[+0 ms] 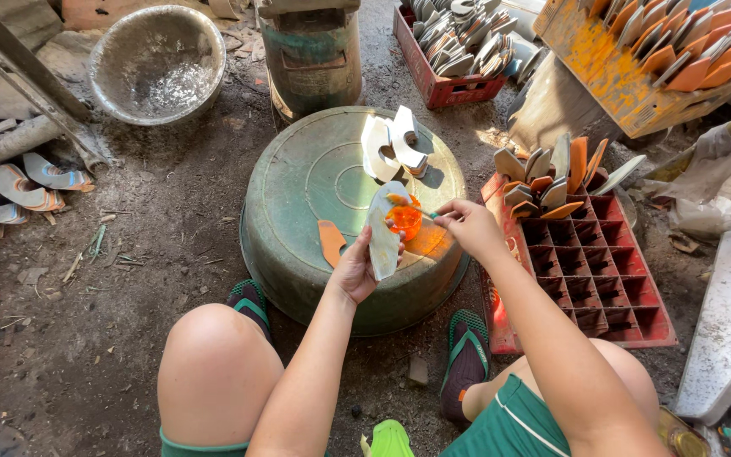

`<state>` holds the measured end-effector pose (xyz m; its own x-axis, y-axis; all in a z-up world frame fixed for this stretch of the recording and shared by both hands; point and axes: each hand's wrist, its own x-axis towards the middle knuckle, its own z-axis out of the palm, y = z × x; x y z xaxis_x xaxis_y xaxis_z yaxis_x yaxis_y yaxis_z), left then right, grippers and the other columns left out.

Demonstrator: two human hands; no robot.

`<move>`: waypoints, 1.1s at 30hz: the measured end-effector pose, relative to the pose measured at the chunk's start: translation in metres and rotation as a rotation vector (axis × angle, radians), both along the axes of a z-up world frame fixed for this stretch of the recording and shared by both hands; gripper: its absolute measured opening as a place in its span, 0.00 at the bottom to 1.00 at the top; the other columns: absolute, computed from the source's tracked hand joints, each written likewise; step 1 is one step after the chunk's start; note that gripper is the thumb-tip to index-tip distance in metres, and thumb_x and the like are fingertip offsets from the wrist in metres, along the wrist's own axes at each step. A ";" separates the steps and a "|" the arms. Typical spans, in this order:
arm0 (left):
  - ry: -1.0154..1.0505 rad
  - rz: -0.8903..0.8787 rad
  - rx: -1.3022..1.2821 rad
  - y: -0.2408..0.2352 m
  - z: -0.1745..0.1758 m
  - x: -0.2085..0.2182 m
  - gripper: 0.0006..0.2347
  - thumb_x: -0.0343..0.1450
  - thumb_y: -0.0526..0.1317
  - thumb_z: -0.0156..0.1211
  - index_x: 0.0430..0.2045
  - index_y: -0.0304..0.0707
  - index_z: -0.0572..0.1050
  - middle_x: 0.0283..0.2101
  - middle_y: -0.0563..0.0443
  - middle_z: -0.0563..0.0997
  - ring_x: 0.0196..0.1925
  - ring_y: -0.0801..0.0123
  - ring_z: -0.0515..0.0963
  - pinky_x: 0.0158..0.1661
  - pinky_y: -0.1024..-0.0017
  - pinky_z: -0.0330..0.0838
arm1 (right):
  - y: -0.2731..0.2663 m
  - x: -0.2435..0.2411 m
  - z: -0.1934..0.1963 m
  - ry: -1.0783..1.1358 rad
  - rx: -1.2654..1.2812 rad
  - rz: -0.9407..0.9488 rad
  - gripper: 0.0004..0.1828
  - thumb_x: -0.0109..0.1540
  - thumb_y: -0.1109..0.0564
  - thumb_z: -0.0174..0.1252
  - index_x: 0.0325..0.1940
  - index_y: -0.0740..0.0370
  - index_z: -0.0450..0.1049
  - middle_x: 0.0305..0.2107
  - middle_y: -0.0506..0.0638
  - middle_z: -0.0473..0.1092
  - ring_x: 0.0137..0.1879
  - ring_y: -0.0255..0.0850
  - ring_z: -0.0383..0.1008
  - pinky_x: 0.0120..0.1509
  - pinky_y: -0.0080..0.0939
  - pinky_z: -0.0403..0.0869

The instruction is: The person sits on the ground and paints curved metal pieces with orange paint using a small brush. They dip the brush into a small container of paint, apply it to the metal pieces, and place the painted pieces into a red crate.

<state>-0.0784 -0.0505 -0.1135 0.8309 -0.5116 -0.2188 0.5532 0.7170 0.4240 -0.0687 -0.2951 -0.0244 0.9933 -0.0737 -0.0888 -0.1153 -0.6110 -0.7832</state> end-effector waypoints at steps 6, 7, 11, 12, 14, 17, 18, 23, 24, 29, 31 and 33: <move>-0.036 0.005 0.021 0.003 -0.002 0.002 0.28 0.73 0.54 0.57 0.62 0.34 0.65 0.51 0.40 0.82 0.46 0.60 0.84 0.46 0.62 0.82 | 0.010 -0.004 -0.014 -0.228 -0.027 0.100 0.11 0.59 0.55 0.68 0.41 0.64 0.80 0.31 0.52 0.78 0.37 0.38 0.76 0.44 0.38 0.73; -0.037 -0.001 0.025 0.004 -0.004 -0.001 0.28 0.73 0.54 0.57 0.62 0.33 0.65 0.51 0.40 0.81 0.47 0.60 0.84 0.47 0.62 0.82 | 0.012 -0.006 -0.016 -0.236 -0.029 0.074 0.10 0.59 0.55 0.67 0.41 0.63 0.80 0.32 0.52 0.78 0.38 0.37 0.77 0.45 0.38 0.74; -0.033 -0.006 0.058 0.007 -0.009 0.000 0.28 0.75 0.55 0.56 0.62 0.29 0.66 0.51 0.38 0.80 0.48 0.58 0.84 0.48 0.61 0.82 | 0.016 -0.002 -0.008 -0.177 -0.121 0.034 0.09 0.60 0.53 0.65 0.42 0.58 0.81 0.33 0.52 0.78 0.38 0.40 0.78 0.45 0.41 0.74; -0.028 -0.003 0.070 0.009 -0.008 0.001 0.28 0.75 0.55 0.56 0.62 0.29 0.66 0.51 0.37 0.80 0.48 0.58 0.84 0.47 0.61 0.82 | 0.016 -0.001 -0.004 -0.138 -0.165 0.038 0.10 0.60 0.52 0.65 0.42 0.56 0.83 0.33 0.53 0.78 0.37 0.42 0.78 0.44 0.42 0.73; -0.009 0.052 0.063 0.018 -0.006 0.007 0.28 0.75 0.55 0.55 0.63 0.33 0.67 0.53 0.39 0.80 0.48 0.60 0.83 0.48 0.64 0.81 | 0.015 0.003 0.001 -0.014 -0.251 0.067 0.11 0.59 0.49 0.65 0.43 0.53 0.82 0.33 0.51 0.78 0.38 0.45 0.78 0.43 0.44 0.72; 0.016 0.120 0.046 0.032 -0.006 0.007 0.28 0.75 0.56 0.54 0.64 0.35 0.66 0.55 0.39 0.79 0.49 0.61 0.83 0.49 0.66 0.80 | 0.008 0.018 0.004 -0.062 -0.493 0.066 0.10 0.63 0.46 0.62 0.41 0.51 0.82 0.34 0.51 0.77 0.42 0.49 0.77 0.44 0.50 0.71; 0.020 0.141 0.037 0.035 -0.005 0.007 0.28 0.75 0.56 0.53 0.64 0.35 0.66 0.55 0.38 0.79 0.49 0.61 0.83 0.50 0.66 0.80 | 0.006 0.024 0.002 -0.123 -0.594 0.059 0.10 0.65 0.46 0.60 0.40 0.51 0.83 0.35 0.52 0.77 0.44 0.50 0.77 0.44 0.53 0.71; -0.012 0.103 0.054 0.045 -0.001 0.006 0.29 0.74 0.56 0.54 0.65 0.35 0.66 0.56 0.37 0.79 0.50 0.61 0.82 0.51 0.65 0.79 | 0.037 0.057 -0.041 -0.243 -1.195 0.194 0.06 0.60 0.54 0.59 0.32 0.47 0.82 0.33 0.47 0.76 0.45 0.45 0.77 0.56 0.54 0.64; -0.018 0.098 0.058 0.046 0.001 0.006 0.29 0.74 0.56 0.55 0.65 0.34 0.66 0.56 0.37 0.79 0.50 0.60 0.82 0.51 0.64 0.79 | 0.046 0.063 -0.052 -0.235 -1.323 0.227 0.06 0.58 0.56 0.59 0.32 0.47 0.82 0.33 0.46 0.76 0.45 0.44 0.77 0.57 0.53 0.63; -0.010 0.061 0.048 0.044 0.008 0.005 0.28 0.74 0.55 0.55 0.65 0.38 0.66 0.56 0.39 0.79 0.50 0.62 0.82 0.51 0.64 0.79 | 0.068 0.081 -0.084 -0.120 -1.315 0.287 0.08 0.60 0.56 0.57 0.32 0.50 0.82 0.33 0.47 0.77 0.45 0.44 0.78 0.60 0.54 0.63; 0.004 0.040 0.035 0.043 0.009 0.004 0.27 0.74 0.55 0.56 0.66 0.39 0.66 0.56 0.40 0.79 0.51 0.62 0.82 0.50 0.64 0.79 | 0.065 0.083 -0.083 -0.036 -1.315 0.272 0.08 0.61 0.56 0.57 0.33 0.50 0.82 0.33 0.47 0.78 0.45 0.44 0.79 0.57 0.52 0.64; 0.009 0.030 0.008 0.041 0.008 0.004 0.27 0.75 0.54 0.56 0.66 0.38 0.66 0.56 0.40 0.79 0.52 0.61 0.82 0.51 0.63 0.79 | 0.053 0.087 -0.072 0.073 -1.313 0.224 0.08 0.63 0.56 0.57 0.35 0.49 0.82 0.33 0.48 0.79 0.44 0.45 0.81 0.53 0.51 0.66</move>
<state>-0.0740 -0.0095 -0.1052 0.8441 -0.4844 -0.2300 0.5349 0.7303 0.4249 0.0187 -0.2418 -0.0965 0.9912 0.0187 -0.1312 0.0702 -0.9135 0.4006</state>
